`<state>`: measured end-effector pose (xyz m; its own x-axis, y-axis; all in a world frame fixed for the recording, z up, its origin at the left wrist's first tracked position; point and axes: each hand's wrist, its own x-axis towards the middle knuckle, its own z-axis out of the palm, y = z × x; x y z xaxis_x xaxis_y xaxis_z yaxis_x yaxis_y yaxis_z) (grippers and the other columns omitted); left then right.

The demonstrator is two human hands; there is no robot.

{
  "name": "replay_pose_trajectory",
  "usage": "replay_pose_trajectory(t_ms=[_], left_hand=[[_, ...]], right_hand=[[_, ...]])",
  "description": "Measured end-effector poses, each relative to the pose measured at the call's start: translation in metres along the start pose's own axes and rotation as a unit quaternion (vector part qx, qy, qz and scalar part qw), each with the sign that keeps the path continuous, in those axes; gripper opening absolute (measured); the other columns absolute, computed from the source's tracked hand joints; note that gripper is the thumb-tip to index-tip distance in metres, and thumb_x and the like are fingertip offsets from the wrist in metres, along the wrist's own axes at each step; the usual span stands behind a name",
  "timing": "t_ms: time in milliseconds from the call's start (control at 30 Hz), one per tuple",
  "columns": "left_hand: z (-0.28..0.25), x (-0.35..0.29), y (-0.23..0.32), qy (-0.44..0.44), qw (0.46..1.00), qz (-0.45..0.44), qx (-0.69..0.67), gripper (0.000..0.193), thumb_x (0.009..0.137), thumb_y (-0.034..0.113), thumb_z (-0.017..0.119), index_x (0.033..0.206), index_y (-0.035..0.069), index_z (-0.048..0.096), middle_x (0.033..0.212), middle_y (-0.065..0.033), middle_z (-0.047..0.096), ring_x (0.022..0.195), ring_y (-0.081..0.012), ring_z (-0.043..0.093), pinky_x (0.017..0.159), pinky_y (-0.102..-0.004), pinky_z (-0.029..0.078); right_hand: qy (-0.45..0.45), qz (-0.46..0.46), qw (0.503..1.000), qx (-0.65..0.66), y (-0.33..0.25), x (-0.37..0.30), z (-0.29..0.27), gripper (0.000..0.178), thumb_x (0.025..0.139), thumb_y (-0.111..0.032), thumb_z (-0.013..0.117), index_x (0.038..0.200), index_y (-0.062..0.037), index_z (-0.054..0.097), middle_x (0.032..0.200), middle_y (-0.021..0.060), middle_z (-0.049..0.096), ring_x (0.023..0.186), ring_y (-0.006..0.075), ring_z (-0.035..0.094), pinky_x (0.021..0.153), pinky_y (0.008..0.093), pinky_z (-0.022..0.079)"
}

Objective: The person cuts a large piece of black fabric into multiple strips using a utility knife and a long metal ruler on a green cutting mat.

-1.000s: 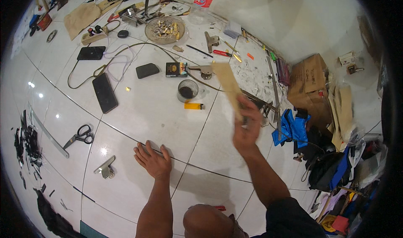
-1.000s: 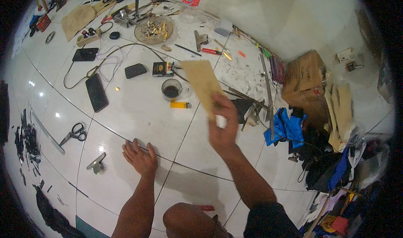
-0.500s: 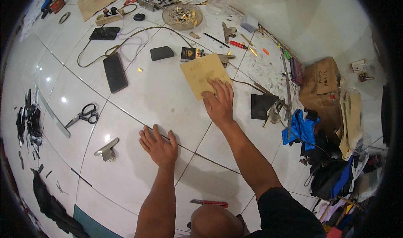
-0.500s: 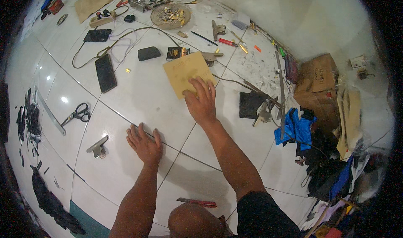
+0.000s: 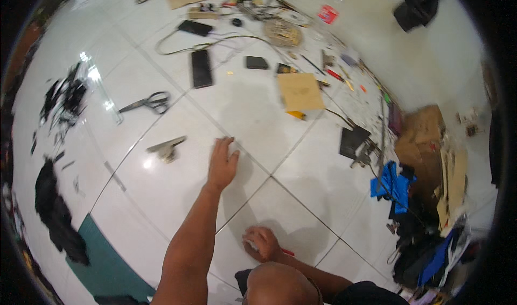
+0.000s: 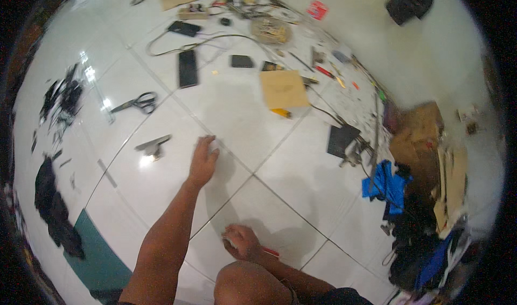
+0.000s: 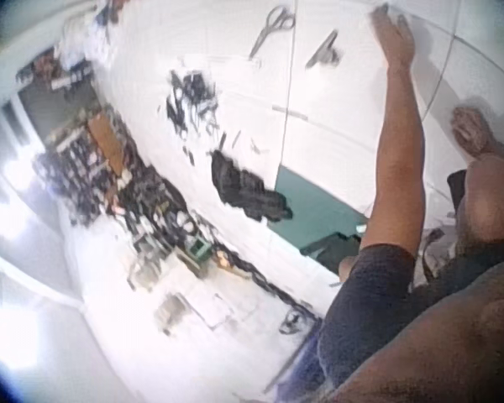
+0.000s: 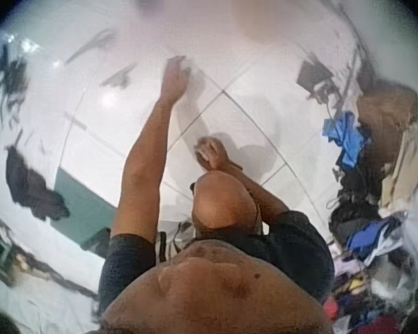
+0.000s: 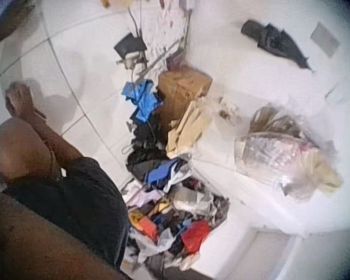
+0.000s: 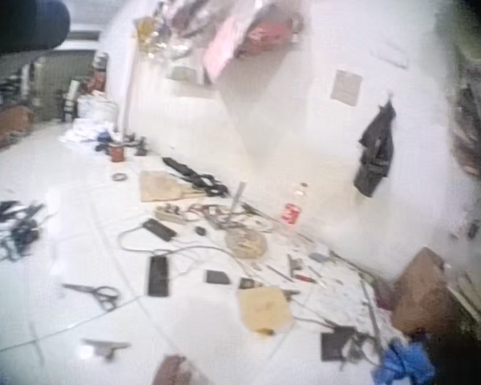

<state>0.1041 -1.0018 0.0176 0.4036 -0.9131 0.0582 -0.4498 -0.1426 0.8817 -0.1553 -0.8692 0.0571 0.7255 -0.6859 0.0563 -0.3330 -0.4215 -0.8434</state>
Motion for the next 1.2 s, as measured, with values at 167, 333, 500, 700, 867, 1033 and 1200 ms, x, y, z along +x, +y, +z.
replay_pose_trajectory(t_ms=[167, 333, 500, 700, 867, 1033, 1200], left_hand=[[-0.091, -0.133, 0.04, 0.069, 0.992, 0.075, 0.068, 0.03, 0.083, 0.005, 0.067, 0.113, 0.006, 0.065, 0.117, -0.017, 0.064, 0.115, -0.037, 0.058, 0.1, -0.0456, 0.045], [-0.24, -0.346, 0.01, -0.033, 0.978, 0.058, 0.197, 0.032, 0.075, 0.006, 0.072, 0.106, 0.007, 0.065, 0.113, -0.0133, 0.065, 0.104, -0.0358, 0.061, 0.091, -0.0446, 0.049], [-0.401, -0.546, 0.023, 0.153, 0.872, -0.221, 0.41, 0.039, 0.083, 0.015, 0.071, 0.119, 0.003, 0.061, 0.118, -0.0179, 0.063, 0.11, -0.0387, 0.06, 0.095, -0.0475, 0.048], [-0.402, -0.79, 0.05, 0.281, 0.729, -0.531, 0.328, 0.053, 0.088, 0.027, 0.071, 0.131, 0.001, 0.055, 0.13, -0.0223, 0.058, 0.121, -0.0399, 0.056, 0.103, -0.0458, 0.046], [-0.331, -0.917, 0.004, 0.348, 0.64, -0.661, 0.18, 0.074, 0.08, 0.037, 0.077, 0.139, 0.001, 0.05, 0.139, -0.0257, 0.052, 0.132, -0.0392, 0.049, 0.111, -0.0453, 0.041], [-0.286, -0.953, -0.024, 0.36, 0.614, -0.662, 0.234, 0.086, 0.077, 0.04, 0.08, 0.146, 0.003, 0.045, 0.155, -0.0263, 0.035, 0.145, -0.0407, 0.034, 0.118, -0.0451, 0.034], [-0.29, -0.934, -0.027, 0.381, 0.656, -0.644, 0.097, 0.095, 0.07, 0.037, 0.088, 0.148, 0.006, 0.043, 0.16, -0.0246, 0.026, 0.148, -0.041, 0.027, 0.12, -0.0466, 0.031]], right_hand=[[-0.166, -0.061, 0.984, -0.013, -0.006, -0.026, 0.025, 0.014, 0.079, -0.011, 0.076, 0.092, -0.0096, 0.071, 0.101, 0.0102, 0.069, 0.095, 0.0293, 0.066, 0.085, 0.041, 0.053], [-0.269, 0.051, 0.956, -0.102, -0.025, 0.01, 0.032, 0.014, 0.087, -0.011, 0.068, 0.099, -0.0047, 0.07, 0.09, 0.0141, 0.069, 0.084, 0.0328, 0.067, 0.077, 0.0418, 0.055], [-0.256, -0.152, 0.951, -0.085, -0.061, 0.05, 0.057, 0.012, 0.085, -0.002, 0.071, 0.096, -0.0018, 0.065, 0.085, 0.0123, 0.066, 0.071, 0.0264, 0.065, 0.066, 0.0349, 0.053], [-0.427, -0.358, 0.823, -0.112, -0.218, 0.084, 0.122, 0.013, 0.084, -0.003, 0.073, 0.094, -0.0026, 0.065, 0.083, 0.0111, 0.066, 0.07, 0.0245, 0.065, 0.065, 0.0358, 0.052], [-0.536, -0.517, 0.633, -0.211, -0.342, 0.056, 0.183, 0.019, 0.081, -0.012, 0.077, 0.093, -0.0062, 0.062, 0.084, 0.0105, 0.066, 0.077, 0.0302, 0.066, 0.067, 0.0415, 0.053], [-0.635, -0.502, 0.547, -0.212, -0.349, -0.05, 0.274, 0.028, 0.086, -0.028, 0.075, 0.101, -0.0065, 0.063, 0.09, 0.0135, 0.067, 0.088, 0.0331, 0.067, 0.077, 0.0458, 0.053], [-0.655, -0.371, 0.61, -0.247, -0.274, -0.184, 0.327, 0.057, 0.083, -0.042, 0.078, 0.12, -0.0026, 0.058, 0.108, 0.0209, 0.063, 0.101, 0.037, 0.065, 0.084, 0.0471, 0.053]])
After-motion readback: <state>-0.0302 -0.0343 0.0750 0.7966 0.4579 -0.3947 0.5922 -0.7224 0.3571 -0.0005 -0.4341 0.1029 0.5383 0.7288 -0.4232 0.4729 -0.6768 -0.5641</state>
